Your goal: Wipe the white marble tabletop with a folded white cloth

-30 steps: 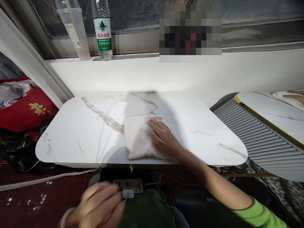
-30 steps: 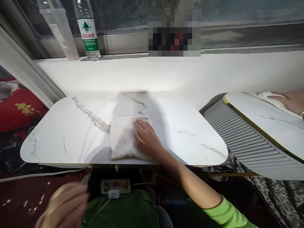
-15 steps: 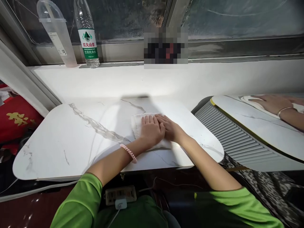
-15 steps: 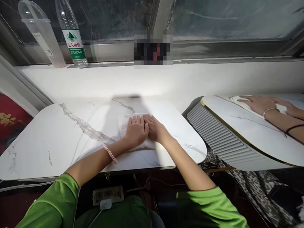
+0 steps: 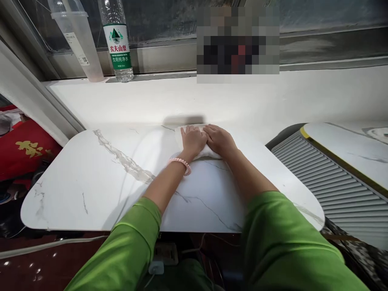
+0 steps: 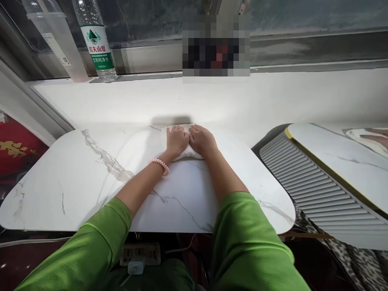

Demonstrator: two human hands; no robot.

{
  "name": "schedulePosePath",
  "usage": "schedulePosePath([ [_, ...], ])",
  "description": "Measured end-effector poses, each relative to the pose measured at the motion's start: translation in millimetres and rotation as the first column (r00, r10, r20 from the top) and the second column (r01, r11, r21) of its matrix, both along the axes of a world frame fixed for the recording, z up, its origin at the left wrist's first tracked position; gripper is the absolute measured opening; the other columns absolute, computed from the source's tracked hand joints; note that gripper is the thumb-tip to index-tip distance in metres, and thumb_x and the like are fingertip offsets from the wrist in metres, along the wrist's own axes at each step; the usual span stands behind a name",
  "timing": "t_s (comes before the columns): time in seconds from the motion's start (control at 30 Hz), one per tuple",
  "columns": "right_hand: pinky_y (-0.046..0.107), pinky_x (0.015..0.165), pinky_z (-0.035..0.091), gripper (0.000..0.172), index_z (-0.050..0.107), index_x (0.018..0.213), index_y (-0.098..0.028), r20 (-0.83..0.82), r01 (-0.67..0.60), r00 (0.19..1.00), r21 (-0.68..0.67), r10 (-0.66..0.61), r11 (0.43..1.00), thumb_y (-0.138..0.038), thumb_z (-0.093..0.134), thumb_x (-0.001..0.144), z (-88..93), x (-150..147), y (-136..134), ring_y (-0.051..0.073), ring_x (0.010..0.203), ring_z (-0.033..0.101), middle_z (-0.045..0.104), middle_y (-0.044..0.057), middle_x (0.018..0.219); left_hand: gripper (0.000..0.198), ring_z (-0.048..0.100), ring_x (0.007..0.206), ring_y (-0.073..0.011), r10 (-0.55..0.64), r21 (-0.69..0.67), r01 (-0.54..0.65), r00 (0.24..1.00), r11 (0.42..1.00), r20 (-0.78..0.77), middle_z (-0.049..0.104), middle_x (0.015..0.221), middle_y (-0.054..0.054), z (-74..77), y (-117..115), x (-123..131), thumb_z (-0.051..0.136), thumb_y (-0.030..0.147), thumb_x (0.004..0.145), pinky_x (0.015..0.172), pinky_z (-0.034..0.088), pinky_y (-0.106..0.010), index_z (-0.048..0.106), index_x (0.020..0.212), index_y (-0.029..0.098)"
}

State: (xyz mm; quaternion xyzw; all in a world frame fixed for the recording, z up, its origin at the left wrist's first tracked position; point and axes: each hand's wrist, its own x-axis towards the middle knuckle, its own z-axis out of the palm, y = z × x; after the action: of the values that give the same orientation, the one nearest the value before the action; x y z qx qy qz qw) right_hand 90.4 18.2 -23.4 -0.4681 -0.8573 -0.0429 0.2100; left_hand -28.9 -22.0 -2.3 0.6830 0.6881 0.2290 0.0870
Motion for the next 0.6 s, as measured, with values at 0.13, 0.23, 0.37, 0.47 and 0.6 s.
schedulePosePath([
  [0.13,0.044,0.099,0.051,0.042,0.064,0.122,-0.014,0.019,0.023,1.0,-0.033,-0.023,0.999,-0.025,0.036,0.092,-1.7,12,-37,0.028,0.124,0.058,0.066,0.013,0.128,0.039,0.045,0.133,-0.0222,-0.073,-0.014,0.073,0.997,0.997,-0.04,0.058,0.137,-0.016,5.2,-26,-3,0.032,0.017,0.098,0.117,0.024,-0.035,0.06,0.122,0.003],
  [0.23,0.046,0.1,0.051,0.046,0.061,0.127,-0.014,0.044,0.024,0.999,-0.089,-0.02,0.996,-0.026,0.036,0.091,0.3,33,-72,0.029,0.128,0.055,0.062,0.013,0.134,0.037,0.056,0.12,-0.0252,-0.208,-0.074,0.2,0.969,0.977,-0.129,0.064,0.127,-0.017,12.9,-61,3,0.037,0.02,0.098,0.106,0.039,-0.034,0.064,0.116,0.003],
  [0.37,0.045,0.111,0.045,0.053,0.058,0.133,-0.01,0.083,-0.055,0.994,-0.203,0.074,0.978,-0.029,0.035,0.09,1.9,81,-123,0.028,0.136,0.047,0.054,0.013,0.143,0.055,0.052,0.126,-0.038,-0.33,-0.145,0.3,0.896,0.943,-0.296,0.054,0.136,-0.028,19.9,-120,33,0.036,0.035,0.101,0.104,0.042,-0.045,0.051,0.133,-0.008],
  [0.47,0.045,0.114,0.043,0.053,0.055,0.137,-0.014,0.067,-0.016,0.997,-0.196,0.029,0.981,-0.031,0.033,0.092,-9.0,128,-155,0.027,0.137,0.045,0.051,0.012,0.146,0.065,0.04,0.136,-0.0437,-0.42,-0.2,0.37,0.833,0.907,-0.36,0.043,0.145,-0.032,18.2,-152,68,0.03,0.039,0.102,0.108,0.037,-0.053,0.037,0.143,-0.012],
  [0.6,0.05,0.113,0.043,0.055,0.054,0.139,-0.023,-0.043,0.076,0.996,-0.096,-0.081,0.992,-0.034,0.034,0.089,-32.6,178,-162,0.03,0.132,0.05,0.058,0.012,0.138,0.062,0.039,0.137,-0.0431,-0.46,-0.146,0.441,0.79,0.885,-0.405,0.043,0.147,-0.028,5.5,-153,111,0.03,0.034,0.101,0.11,0.034,-0.056,0.038,0.144,-0.01],
])
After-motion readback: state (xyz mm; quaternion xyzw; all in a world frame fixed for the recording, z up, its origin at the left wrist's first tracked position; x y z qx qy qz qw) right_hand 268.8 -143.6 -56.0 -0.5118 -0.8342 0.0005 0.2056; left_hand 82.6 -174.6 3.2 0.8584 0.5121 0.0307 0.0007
